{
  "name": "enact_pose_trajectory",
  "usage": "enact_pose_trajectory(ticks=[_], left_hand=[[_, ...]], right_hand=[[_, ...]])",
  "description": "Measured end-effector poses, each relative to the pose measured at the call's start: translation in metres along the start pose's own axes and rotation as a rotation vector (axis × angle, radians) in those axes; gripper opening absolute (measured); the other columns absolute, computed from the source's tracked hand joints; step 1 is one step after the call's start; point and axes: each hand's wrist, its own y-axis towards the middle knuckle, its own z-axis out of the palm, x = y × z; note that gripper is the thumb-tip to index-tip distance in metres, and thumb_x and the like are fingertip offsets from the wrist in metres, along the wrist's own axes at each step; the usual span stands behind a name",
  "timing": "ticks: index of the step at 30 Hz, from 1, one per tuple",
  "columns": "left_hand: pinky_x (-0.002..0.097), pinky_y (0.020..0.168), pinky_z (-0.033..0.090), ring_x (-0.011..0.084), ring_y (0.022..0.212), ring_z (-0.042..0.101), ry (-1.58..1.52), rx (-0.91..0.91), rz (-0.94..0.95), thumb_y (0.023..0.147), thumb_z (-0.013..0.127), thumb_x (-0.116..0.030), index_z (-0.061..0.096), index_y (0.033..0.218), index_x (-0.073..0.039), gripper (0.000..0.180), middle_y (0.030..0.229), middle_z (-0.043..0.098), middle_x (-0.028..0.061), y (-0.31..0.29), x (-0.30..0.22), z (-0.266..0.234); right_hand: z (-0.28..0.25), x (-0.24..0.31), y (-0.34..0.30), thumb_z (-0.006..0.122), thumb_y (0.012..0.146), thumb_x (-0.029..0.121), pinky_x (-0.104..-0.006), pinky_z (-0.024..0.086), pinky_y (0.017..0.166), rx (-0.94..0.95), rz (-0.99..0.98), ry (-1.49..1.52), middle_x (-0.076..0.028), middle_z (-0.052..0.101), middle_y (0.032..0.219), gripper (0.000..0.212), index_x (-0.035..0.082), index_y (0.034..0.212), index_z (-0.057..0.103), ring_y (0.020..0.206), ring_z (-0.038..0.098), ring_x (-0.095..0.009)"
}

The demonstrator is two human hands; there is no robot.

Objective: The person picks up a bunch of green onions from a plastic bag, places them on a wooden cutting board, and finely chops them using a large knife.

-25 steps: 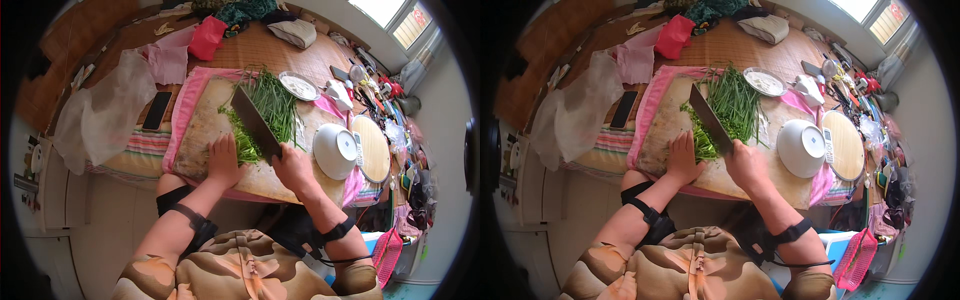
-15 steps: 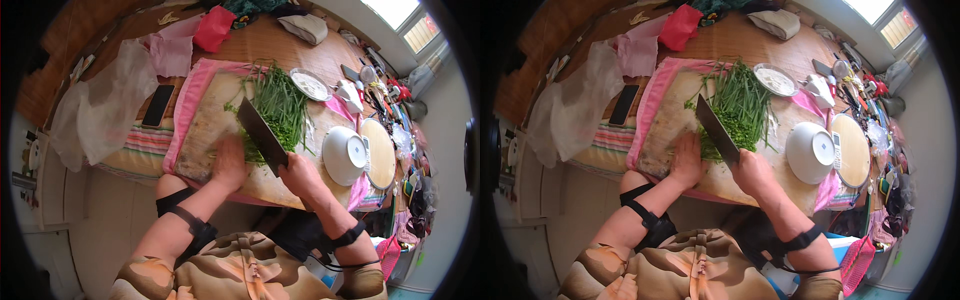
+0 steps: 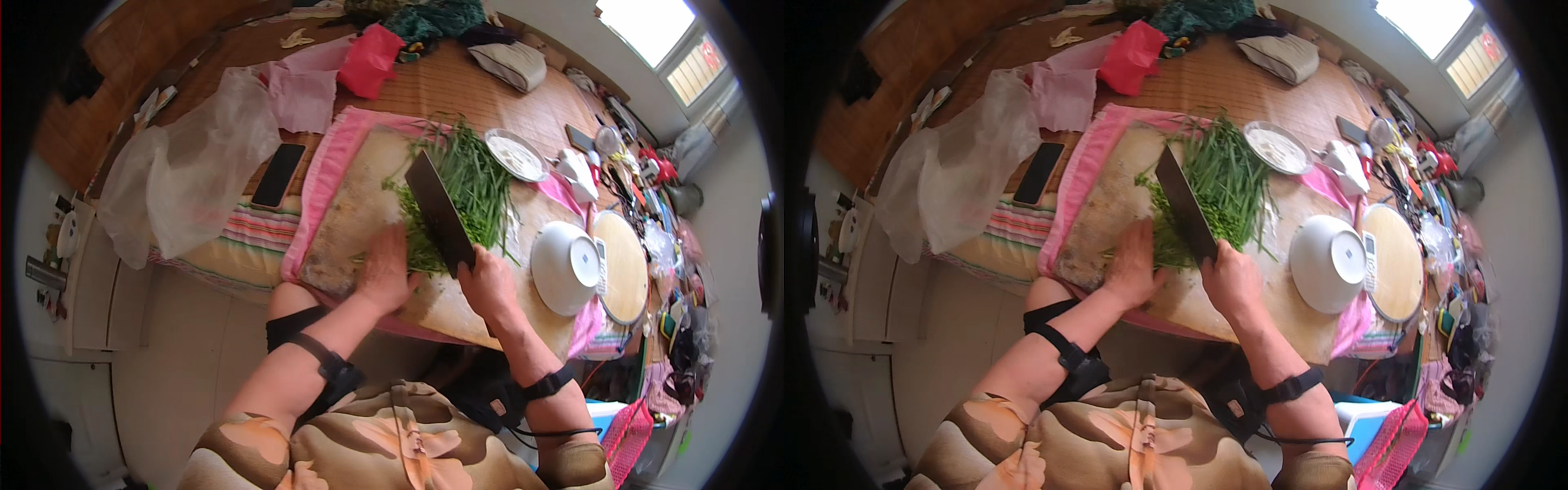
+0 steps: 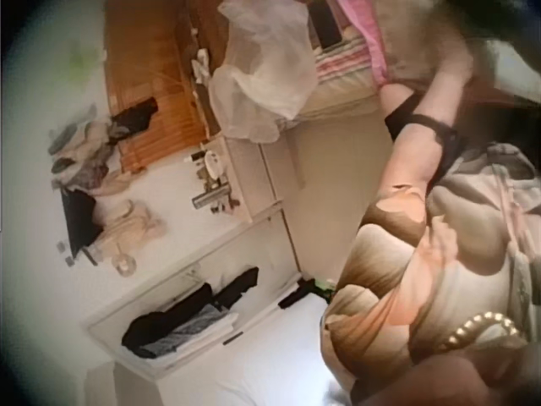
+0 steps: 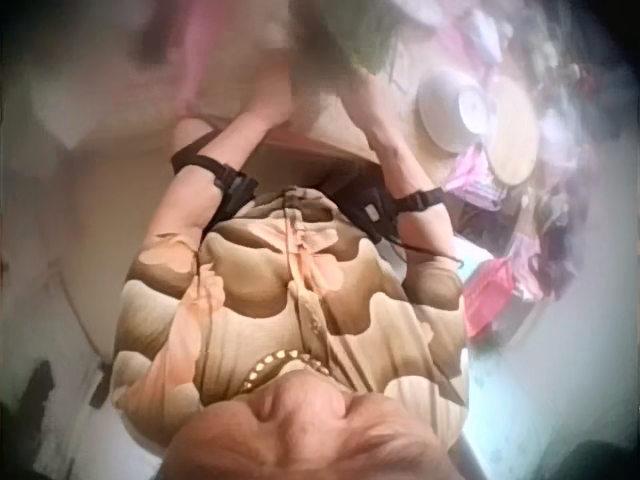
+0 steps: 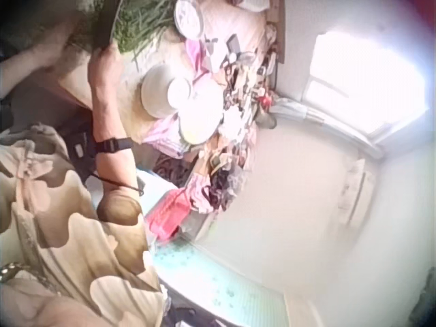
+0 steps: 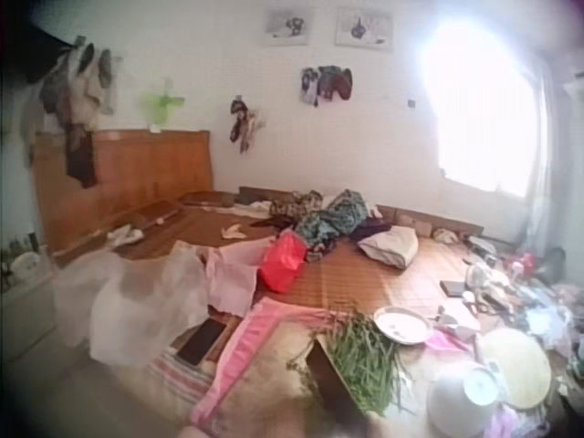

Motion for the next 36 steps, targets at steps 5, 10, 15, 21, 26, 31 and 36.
enact_pose_trajectory(ticks=[5,10,15,21,26,31,36], left_hand=[[0.0486,0.108,0.026,0.0427,0.126,0.033,0.035,-0.029,-0.026,0.075,0.07,-0.033,0.024,0.138,0.012,0.09,0.134,0.035,0.029,-0.006,0.0,-0.01],[0.0491,0.107,0.027,0.042,0.125,0.035,0.064,-0.039,-0.032,0.074,0.069,-0.022,0.032,0.134,0.011,0.077,0.13,0.039,0.0263,-0.004,0.002,-0.006],[0.0489,0.106,0.029,0.0432,0.124,0.036,-0.008,-0.061,0.024,0.073,0.068,-0.013,0.035,0.131,0.011,0.071,0.129,0.039,0.0264,-0.002,0.008,-0.001],[0.049,0.106,0.03,0.0441,0.123,0.036,-0.042,-0.013,0.049,0.073,0.064,-0.009,0.037,0.13,0.01,0.066,0.129,0.039,0.0272,-0.002,0.011,-0.004],[0.0489,0.106,0.03,0.0449,0.122,0.036,-0.052,-0.041,0.092,0.073,0.064,-0.009,0.036,0.13,0.01,0.066,0.131,0.037,0.0282,-0.001,0.01,0.0],[0.0488,0.109,0.026,0.043,0.124,0.037,-0.102,-0.04,0.025,0.077,0.065,-0.019,0.038,0.129,0.011,0.066,0.129,0.04,0.0269,0.0,0.011,0.004],[0.0477,0.106,0.03,0.0433,0.123,0.037,0.022,-0.079,0.01,0.078,0.067,-0.019,0.032,0.133,0.009,0.071,0.131,0.038,0.0259,-0.004,0.011,-0.001]], right_hand=[[-0.011,0.002,-0.005,0.058,0.084,0.019,-0.0497,0.05,0.066,-0.085,-0.09,0.01,-0.021,0.064,0.073,0.016,0.004,0.091,0.06,0.072,0.063,-0.041],[-0.008,0.007,-0.009,0.056,0.085,0.021,-0.0513,0.049,0.066,0.068,-0.039,-0.075,-0.023,0.063,0.074,0.018,0.003,0.086,0.059,0.072,0.062,-0.043],[-0.012,0.008,0.004,0.056,0.083,0.021,-0.051,0.048,0.069,0.179,-0.015,-0.007,-0.025,0.063,0.075,0.02,0.002,0.083,0.06,0.075,0.061,-0.044],[-0.015,0.011,0.02,0.056,0.082,0.019,-0.0501,0.049,0.069,0.382,0.041,0.011,-0.025,0.063,0.074,0.02,-0.001,0.082,0.06,0.074,0.062,-0.044],[0.016,0.022,0.012,0.055,0.084,0.017,-0.0508,0.05,0.068,0.194,0.035,-0.095,-0.023,0.065,0.076,0.015,0.002,0.086,0.058,0.073,0.063,-0.042],[0.013,0.0,0.014,0.058,0.083,0.019,-0.0502,0.05,0.067,0.087,0.051,0.026,-0.022,0.064,0.076,0.017,0.003,0.09,0.059,0.074,0.063,-0.041],[-0.013,0.01,0.001,0.057,0.084,0.02,-0.0512,0.049,0.067,-0.053,-0.069,0.027,-0.023,0.064,0.076,0.018,0.003,0.09,0.059,0.073,0.063,-0.042]])
